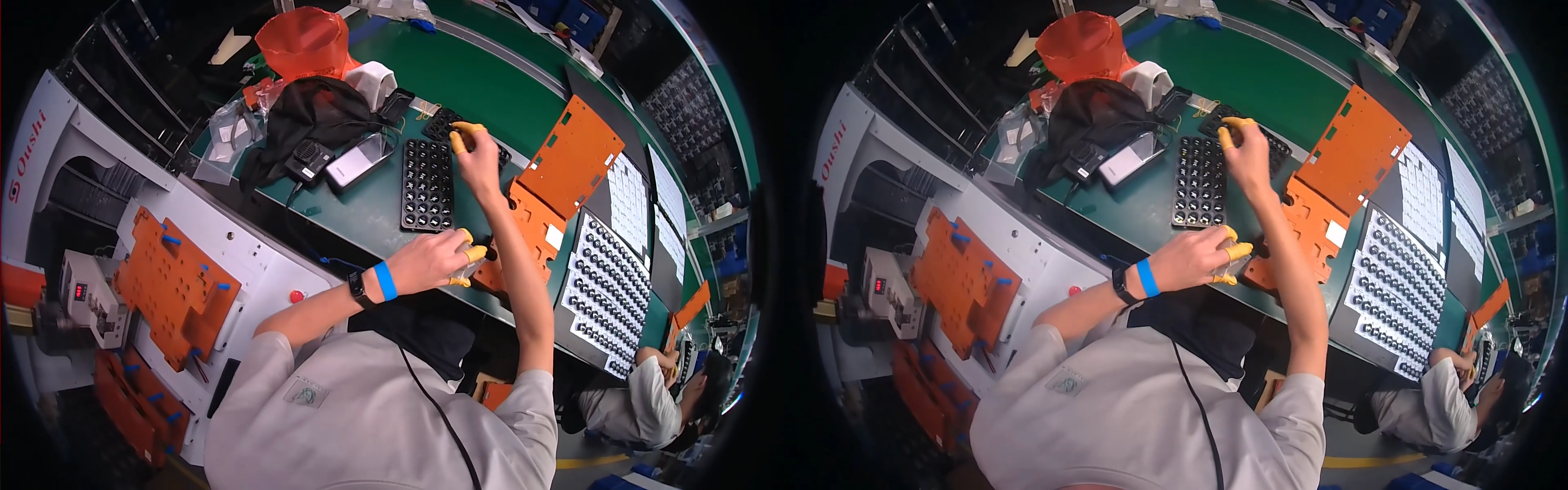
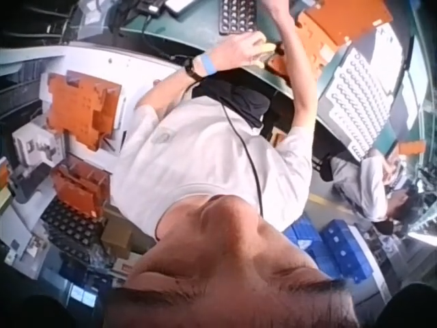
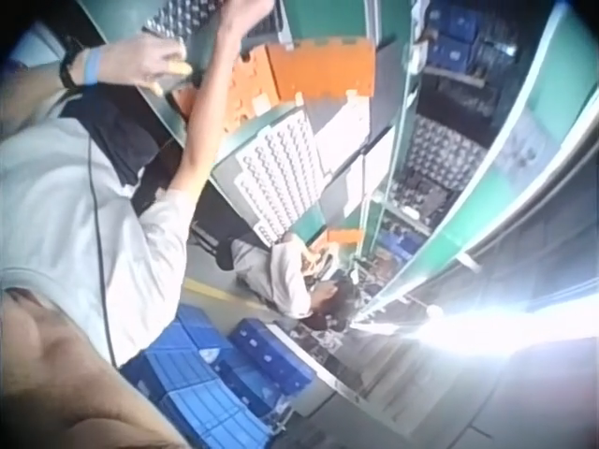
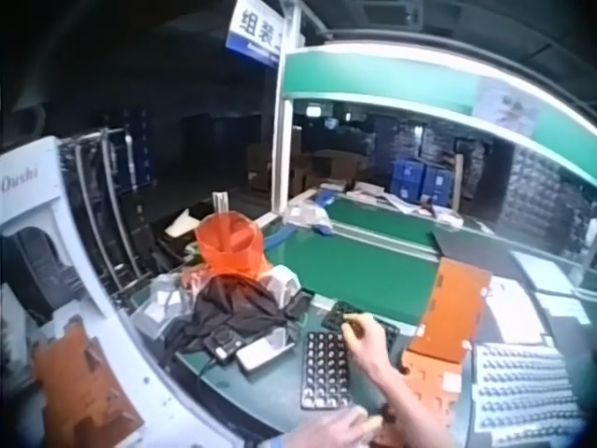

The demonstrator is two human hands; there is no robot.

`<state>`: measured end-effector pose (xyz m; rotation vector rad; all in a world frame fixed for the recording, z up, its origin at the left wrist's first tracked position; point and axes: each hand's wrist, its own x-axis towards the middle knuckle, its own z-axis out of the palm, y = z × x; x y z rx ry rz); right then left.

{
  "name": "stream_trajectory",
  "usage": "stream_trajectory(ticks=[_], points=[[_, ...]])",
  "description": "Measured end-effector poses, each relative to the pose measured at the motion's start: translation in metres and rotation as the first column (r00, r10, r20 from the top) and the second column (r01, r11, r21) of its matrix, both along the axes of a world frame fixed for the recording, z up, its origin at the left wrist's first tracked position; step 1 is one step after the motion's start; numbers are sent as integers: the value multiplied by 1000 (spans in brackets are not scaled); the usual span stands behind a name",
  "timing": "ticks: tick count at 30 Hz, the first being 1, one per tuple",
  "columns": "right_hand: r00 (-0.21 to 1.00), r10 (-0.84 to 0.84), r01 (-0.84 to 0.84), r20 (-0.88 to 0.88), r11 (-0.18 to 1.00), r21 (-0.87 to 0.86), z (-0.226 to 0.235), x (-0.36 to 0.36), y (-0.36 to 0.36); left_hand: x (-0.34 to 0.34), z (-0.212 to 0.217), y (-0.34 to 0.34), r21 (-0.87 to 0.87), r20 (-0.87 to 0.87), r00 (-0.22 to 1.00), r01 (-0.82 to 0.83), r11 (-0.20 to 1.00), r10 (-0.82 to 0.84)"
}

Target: The recorder is assembling small light bulb components into orange trays and then placing the trays into a testing or pressing machine.

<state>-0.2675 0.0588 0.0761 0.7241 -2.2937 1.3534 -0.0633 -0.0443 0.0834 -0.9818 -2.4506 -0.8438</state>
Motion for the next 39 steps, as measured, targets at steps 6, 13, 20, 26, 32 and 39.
stream_trajectory(ticks=[6,13,20,26,32,39], points=[[999,-25,27,23,997,-79,14,22,58,-10,-2,9,-130,-169,979,92,987,-113],[965,86,10,247,931,-364,40,97,95,-14,7,10,605,270,951,-46,795,-150],[970,198,-166,141,963,-212,79,156,82,-18,-10,5,882,192,419,-470,-31,-887],[964,233,-225,127,972,-74,84,174,81,2,10,14,852,271,406,-523,21,-873],[963,221,-211,154,974,-79,80,179,83,15,24,14,860,409,564,-502,96,-718],[900,329,-263,286,933,-247,68,173,85,21,18,12,862,397,572,-502,77,-717]])
